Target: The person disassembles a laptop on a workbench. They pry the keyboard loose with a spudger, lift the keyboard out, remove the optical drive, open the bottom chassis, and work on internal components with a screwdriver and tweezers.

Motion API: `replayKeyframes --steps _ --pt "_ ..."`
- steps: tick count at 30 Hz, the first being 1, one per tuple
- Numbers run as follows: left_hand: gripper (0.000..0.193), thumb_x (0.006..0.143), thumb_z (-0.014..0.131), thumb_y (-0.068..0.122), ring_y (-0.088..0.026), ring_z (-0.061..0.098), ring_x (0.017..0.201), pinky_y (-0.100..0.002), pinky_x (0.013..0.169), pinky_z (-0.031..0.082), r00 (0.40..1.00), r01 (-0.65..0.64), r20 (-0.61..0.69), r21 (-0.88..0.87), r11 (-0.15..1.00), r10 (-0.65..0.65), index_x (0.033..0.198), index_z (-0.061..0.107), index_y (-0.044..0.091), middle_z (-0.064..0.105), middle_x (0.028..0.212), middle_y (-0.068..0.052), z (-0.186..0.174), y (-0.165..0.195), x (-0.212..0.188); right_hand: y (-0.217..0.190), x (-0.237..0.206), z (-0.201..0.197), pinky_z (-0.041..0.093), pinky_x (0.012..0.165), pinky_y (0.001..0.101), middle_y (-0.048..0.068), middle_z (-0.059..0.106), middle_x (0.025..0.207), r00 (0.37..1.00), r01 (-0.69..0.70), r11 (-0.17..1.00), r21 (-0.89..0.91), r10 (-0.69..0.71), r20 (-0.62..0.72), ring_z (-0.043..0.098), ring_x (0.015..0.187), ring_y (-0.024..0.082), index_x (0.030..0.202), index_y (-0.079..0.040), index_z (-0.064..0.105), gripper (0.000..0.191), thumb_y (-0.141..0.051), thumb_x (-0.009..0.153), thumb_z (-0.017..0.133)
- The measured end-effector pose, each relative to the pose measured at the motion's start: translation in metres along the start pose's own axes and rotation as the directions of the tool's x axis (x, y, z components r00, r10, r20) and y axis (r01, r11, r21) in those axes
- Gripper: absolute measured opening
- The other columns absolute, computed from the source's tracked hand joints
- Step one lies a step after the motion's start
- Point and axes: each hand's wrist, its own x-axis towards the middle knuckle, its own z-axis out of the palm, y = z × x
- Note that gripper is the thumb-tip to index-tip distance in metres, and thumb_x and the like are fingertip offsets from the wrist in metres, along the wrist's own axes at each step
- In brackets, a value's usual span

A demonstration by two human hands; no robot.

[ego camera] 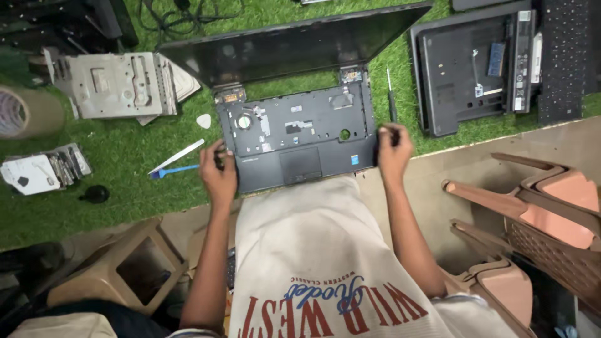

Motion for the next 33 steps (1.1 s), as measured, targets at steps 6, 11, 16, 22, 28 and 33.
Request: replayKeyframes --steps 6,11,16,22,28,33 --pt "0.03 0.095 0.066 0.003 -0.023 0.064 0.088 -0.037 0.081 0.052 0.999 -0.009 -0.042 0.028 1.0 0.01 0.125 0.066 0.002 0.061 0.104 -0.012 0.01 0.008 -0.005 -0.02 -0.001 0.021 0.05 0.084 0.0379 0.016 0.061 0.103 0.981 0.196 0.959 -0.202 -0.193 0.035 0.061 0.092 0.027 0.115 0.002 0.062 0.02 -0.006 0.097 0.067" --pt "0.026 0.098 0.065 0.007 -0.029 0.061 0.091 -0.041 0.082 0.05 0.994 -0.059 -0.088 0.086 0.995 0.067 0.124 0.064 0.002 0.061 0.108 -0.015 0.019 0.01 -0.007 -0.016 -0.001 0.02 0.05 0.084 0.0379 0.015 0.061 0.104 0.987 0.159 0.968 -0.193 -0.153 0.046 0.061 0.092 0.026 0.116 0.002 0.061 0.022 -0.007 0.097 0.066" --pt "0.027 0.097 0.066 0.007 -0.029 0.061 0.09 -0.041 0.081 0.05 0.996 -0.022 -0.089 0.078 0.997 0.029 0.124 0.064 0.002 0.061 0.108 -0.015 0.02 0.01 -0.006 -0.013 -0.001 0.019 0.05 0.083 0.0382 0.015 0.06 0.102 0.989 0.147 0.966 -0.212 -0.142 0.04 0.059 0.09 0.026 0.116 0.002 0.062 0.022 -0.006 0.097 0.067" --pt "0.027 0.097 0.065 0.006 -0.031 0.063 0.095 -0.042 0.083 0.05 0.992 -0.077 -0.091 0.095 0.992 0.086 0.124 0.064 0.002 0.062 0.11 -0.016 0.019 0.013 -0.007 -0.013 0.0 0.018 0.05 0.083 0.0383 0.015 0.06 0.103 0.989 0.149 0.967 -0.207 -0.144 0.039 0.059 0.09 0.026 0.117 0.002 0.061 0.023 -0.006 0.097 0.067" --pt "0.026 0.098 0.065 0.006 -0.027 0.061 0.086 -0.04 0.079 0.05 0.995 -0.042 -0.088 0.063 0.997 0.047 0.124 0.063 0.001 0.062 0.107 -0.014 0.019 0.018 -0.007 -0.016 0.0 0.018 0.051 0.085 0.0375 0.014 0.062 0.104 0.989 0.15 0.97 -0.193 -0.146 0.035 0.06 0.091 0.024 0.12 0.003 0.061 0.026 -0.005 0.096 0.067" --pt "0.025 0.098 0.065 0.006 -0.025 0.061 0.086 -0.038 0.077 0.05 0.994 -0.046 -0.096 0.049 0.998 0.05 0.123 0.064 0.002 0.062 0.108 -0.013 0.018 0.021 -0.007 -0.018 0.001 0.018 0.051 0.086 0.0372 0.014 0.062 0.105 0.988 0.152 0.969 -0.195 -0.146 0.041 0.06 0.091 0.024 0.119 0.002 0.061 0.024 -0.003 0.096 0.066"
